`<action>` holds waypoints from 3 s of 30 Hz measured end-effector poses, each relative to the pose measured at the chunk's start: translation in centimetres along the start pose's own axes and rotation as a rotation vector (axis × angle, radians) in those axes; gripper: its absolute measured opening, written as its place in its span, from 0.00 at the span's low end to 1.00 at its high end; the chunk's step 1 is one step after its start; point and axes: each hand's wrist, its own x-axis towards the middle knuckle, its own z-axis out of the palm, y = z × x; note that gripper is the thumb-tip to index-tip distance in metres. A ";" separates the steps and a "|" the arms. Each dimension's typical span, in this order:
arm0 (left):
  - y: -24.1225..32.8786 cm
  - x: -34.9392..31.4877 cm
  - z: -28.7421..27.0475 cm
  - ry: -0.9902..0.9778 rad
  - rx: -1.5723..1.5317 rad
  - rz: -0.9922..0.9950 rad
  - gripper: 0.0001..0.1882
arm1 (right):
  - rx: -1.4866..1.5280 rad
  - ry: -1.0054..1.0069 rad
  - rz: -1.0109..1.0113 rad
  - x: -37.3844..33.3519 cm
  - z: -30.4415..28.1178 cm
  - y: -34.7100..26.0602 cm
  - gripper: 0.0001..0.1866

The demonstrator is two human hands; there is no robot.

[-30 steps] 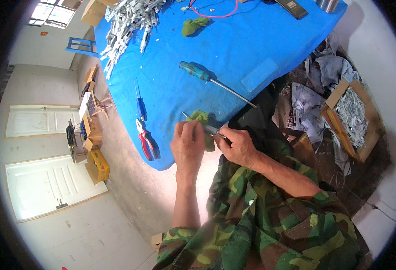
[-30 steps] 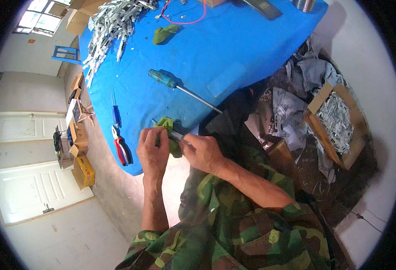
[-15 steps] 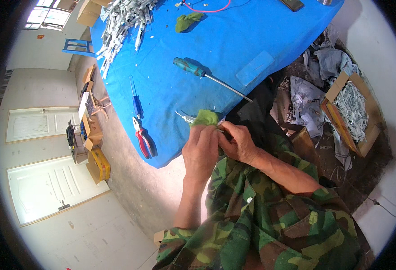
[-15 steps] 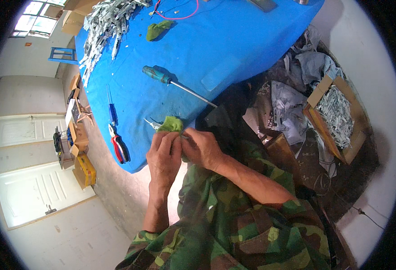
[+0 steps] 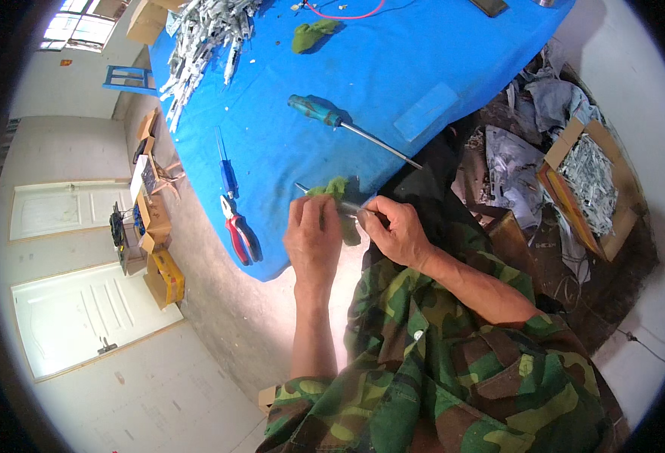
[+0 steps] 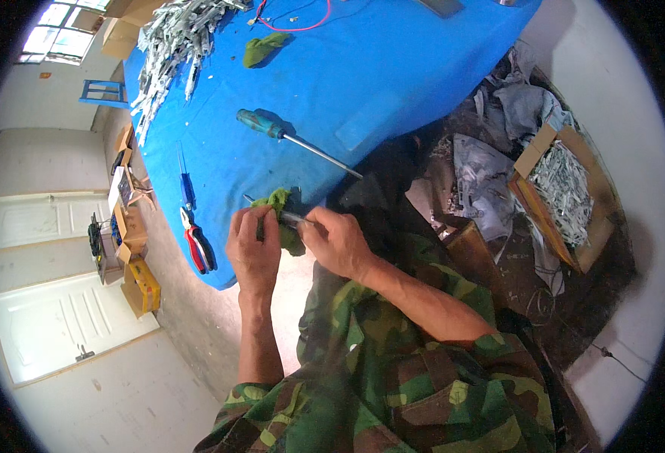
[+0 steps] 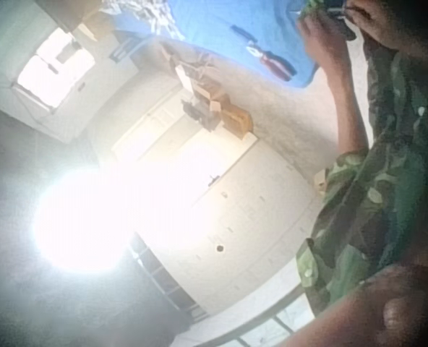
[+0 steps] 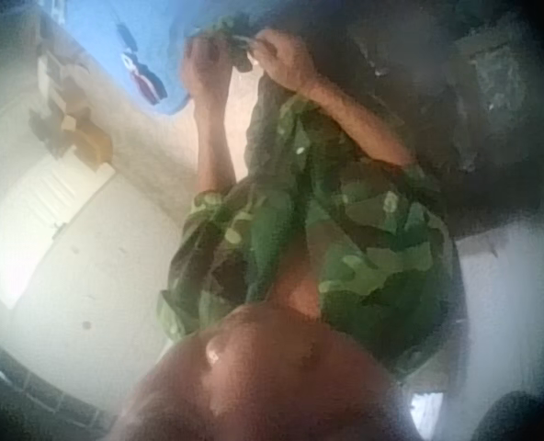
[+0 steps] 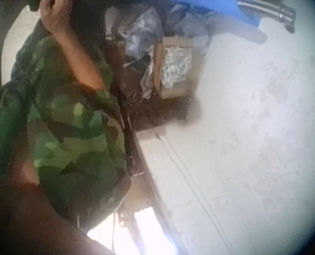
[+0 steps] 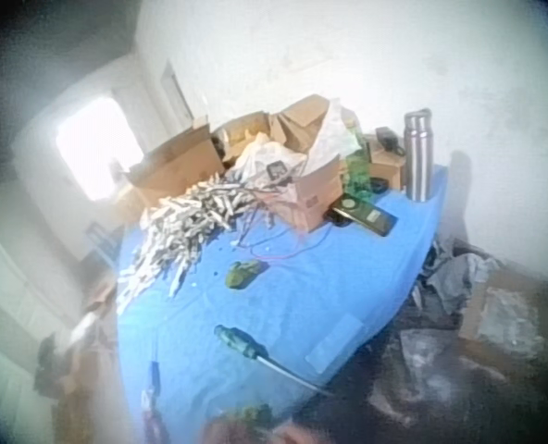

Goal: The person uses pliers to manipulate small metal components, inserts them into a metal housing, and uses a screwdriver to secure or adjust the assembly on a work table.

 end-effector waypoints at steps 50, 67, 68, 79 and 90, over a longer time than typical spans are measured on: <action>-1.3 -0.1 -1.6 -0.062 0.143 -0.004 0.05 | -0.310 -0.014 -0.341 -1.1 0.3 1.0 0.09; 2.0 -1.8 -1.2 -0.188 0.082 0.078 0.05 | -0.100 -0.176 0.127 -0.5 -0.2 -0.4 0.14; 1.9 -1.6 -1.4 -0.194 0.077 0.075 0.04 | -0.052 -0.177 0.168 -0.5 -0.2 -0.3 0.14; -0.3 0.4 -1.5 -0.091 0.184 -0.031 0.04 | 0.009 -0.199 0.210 0.0 -0.3 -0.5 0.16; 2.5 -1.8 -0.8 -0.199 0.116 0.093 0.04 | 0.133 -0.162 0.238 -0.3 -0.1 0.3 0.17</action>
